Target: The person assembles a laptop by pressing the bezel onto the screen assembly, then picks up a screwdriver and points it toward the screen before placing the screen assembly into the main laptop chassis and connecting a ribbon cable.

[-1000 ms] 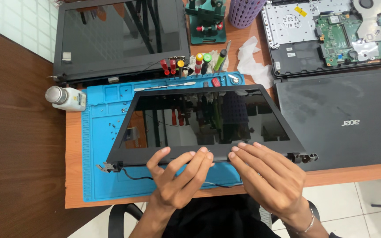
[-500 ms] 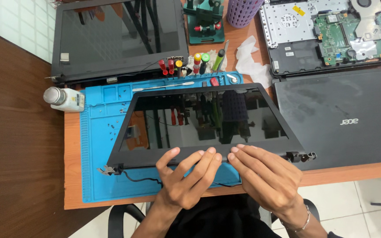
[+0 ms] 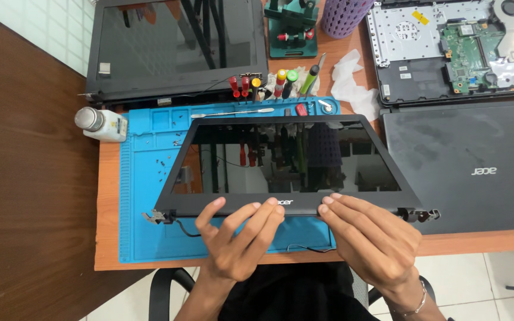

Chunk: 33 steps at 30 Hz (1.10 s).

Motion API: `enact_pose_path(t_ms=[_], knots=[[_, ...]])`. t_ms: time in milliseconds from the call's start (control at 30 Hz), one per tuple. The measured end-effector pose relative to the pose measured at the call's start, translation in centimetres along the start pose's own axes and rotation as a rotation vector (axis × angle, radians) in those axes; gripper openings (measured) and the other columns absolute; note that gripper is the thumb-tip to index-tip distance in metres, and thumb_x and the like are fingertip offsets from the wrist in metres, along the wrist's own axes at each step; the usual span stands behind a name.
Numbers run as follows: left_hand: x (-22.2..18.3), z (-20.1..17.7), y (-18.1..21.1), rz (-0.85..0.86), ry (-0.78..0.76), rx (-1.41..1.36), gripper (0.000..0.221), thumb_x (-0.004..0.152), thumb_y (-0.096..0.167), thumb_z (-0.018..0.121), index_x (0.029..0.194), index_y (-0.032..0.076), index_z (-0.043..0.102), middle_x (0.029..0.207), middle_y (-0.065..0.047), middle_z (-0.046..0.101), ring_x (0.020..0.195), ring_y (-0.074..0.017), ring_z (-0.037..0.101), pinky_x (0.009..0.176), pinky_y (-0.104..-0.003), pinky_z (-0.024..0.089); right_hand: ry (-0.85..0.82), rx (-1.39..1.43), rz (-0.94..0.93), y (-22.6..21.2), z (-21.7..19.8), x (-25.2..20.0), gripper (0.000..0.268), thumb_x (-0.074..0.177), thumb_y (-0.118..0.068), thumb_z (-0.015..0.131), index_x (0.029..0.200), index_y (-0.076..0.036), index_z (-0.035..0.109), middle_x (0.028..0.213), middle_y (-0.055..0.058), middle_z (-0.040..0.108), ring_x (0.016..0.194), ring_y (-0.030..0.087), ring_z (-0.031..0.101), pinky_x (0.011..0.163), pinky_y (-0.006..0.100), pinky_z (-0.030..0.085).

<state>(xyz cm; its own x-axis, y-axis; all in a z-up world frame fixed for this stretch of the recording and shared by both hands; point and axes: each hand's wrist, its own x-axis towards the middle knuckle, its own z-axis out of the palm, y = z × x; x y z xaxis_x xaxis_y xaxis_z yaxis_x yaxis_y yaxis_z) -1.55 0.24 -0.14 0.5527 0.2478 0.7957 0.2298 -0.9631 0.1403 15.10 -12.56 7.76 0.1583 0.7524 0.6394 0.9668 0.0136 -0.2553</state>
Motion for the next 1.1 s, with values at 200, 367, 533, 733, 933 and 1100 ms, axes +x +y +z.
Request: enact_pose_path(t_ms=[200, 367, 533, 733, 933, 1100], knots=[[-0.1, 0.6, -0.3, 0.027, 0.026, -0.001, 0.019, 0.092, 0.021, 0.088, 0.106, 0.020, 0.075, 0.109, 0.012, 0.075, 0.100, -0.0068, 0.063, 0.115, -0.042, 0.034, 0.017, -0.008, 0.004, 0.0, 0.1, 0.0, 0.017, 0.075, 0.008, 0.078, 0.092, 0.002, 0.077, 0.091, 0.011, 0.077, 0.093, 0.025, 0.077, 0.081, 0.033, 0.062], [-0.2, -0.7, -0.7, -0.001, -0.011, 0.018, 0.020, 0.092, 0.024, 0.087, 0.108, 0.019, 0.074, 0.111, 0.011, 0.075, 0.105, -0.0083, 0.064, 0.114, -0.041, 0.033, 0.019, -0.002, 0.004, 0.0, 0.1, 0.0, 0.015, 0.076, 0.009, 0.077, 0.090, 0.003, 0.077, 0.091, 0.012, 0.077, 0.093, 0.026, 0.077, 0.082, 0.033, 0.062], [-0.5, -0.6, -1.7, 0.007, 0.024, 0.041, 0.020, 0.092, 0.023, 0.086, 0.109, 0.019, 0.075, 0.110, 0.011, 0.075, 0.104, -0.0079, 0.065, 0.113, -0.042, 0.035, 0.033, -0.012, 0.000, 0.0, 0.4, 0.0, 0.014, 0.077, 0.009, 0.078, 0.089, 0.003, 0.077, 0.089, 0.012, 0.077, 0.092, 0.026, 0.077, 0.081, 0.033, 0.062], [-0.8, -0.2, -1.7, 0.014, 0.032, 0.020, 0.018, 0.094, 0.020, 0.085, 0.108, 0.018, 0.074, 0.109, 0.009, 0.075, 0.102, -0.0082, 0.065, 0.112, -0.041, 0.037, 0.014, -0.006, 0.032, -0.2, 0.1, 0.0, 0.016, 0.075, 0.009, 0.078, 0.090, 0.003, 0.077, 0.091, 0.012, 0.076, 0.093, 0.026, 0.077, 0.082, 0.034, 0.061], [-0.3, -0.4, -1.9, 0.042, 0.029, 0.046, 0.015, 0.096, 0.022, 0.082, 0.109, 0.017, 0.075, 0.109, 0.009, 0.075, 0.102, -0.0082, 0.064, 0.112, -0.040, 0.038, -0.056, -0.028, 0.018, -1.2, 0.0, 0.8, 0.022, 0.075, 0.005, 0.080, 0.097, 0.001, 0.076, 0.096, 0.011, 0.076, 0.098, 0.026, 0.075, 0.083, 0.036, 0.060], [-0.1, -0.7, -2.0, 0.083, 0.040, 0.057, 0.016, 0.097, 0.023, 0.082, 0.108, 0.016, 0.074, 0.110, 0.007, 0.076, 0.102, -0.0095, 0.064, 0.110, -0.039, 0.038, -0.175, -0.014, -0.117, -1.5, 1.4, 1.8, 0.035, 0.072, 0.007, 0.071, 0.105, 0.001, 0.076, 0.106, 0.011, 0.077, 0.104, 0.027, 0.075, 0.086, 0.037, 0.060]])
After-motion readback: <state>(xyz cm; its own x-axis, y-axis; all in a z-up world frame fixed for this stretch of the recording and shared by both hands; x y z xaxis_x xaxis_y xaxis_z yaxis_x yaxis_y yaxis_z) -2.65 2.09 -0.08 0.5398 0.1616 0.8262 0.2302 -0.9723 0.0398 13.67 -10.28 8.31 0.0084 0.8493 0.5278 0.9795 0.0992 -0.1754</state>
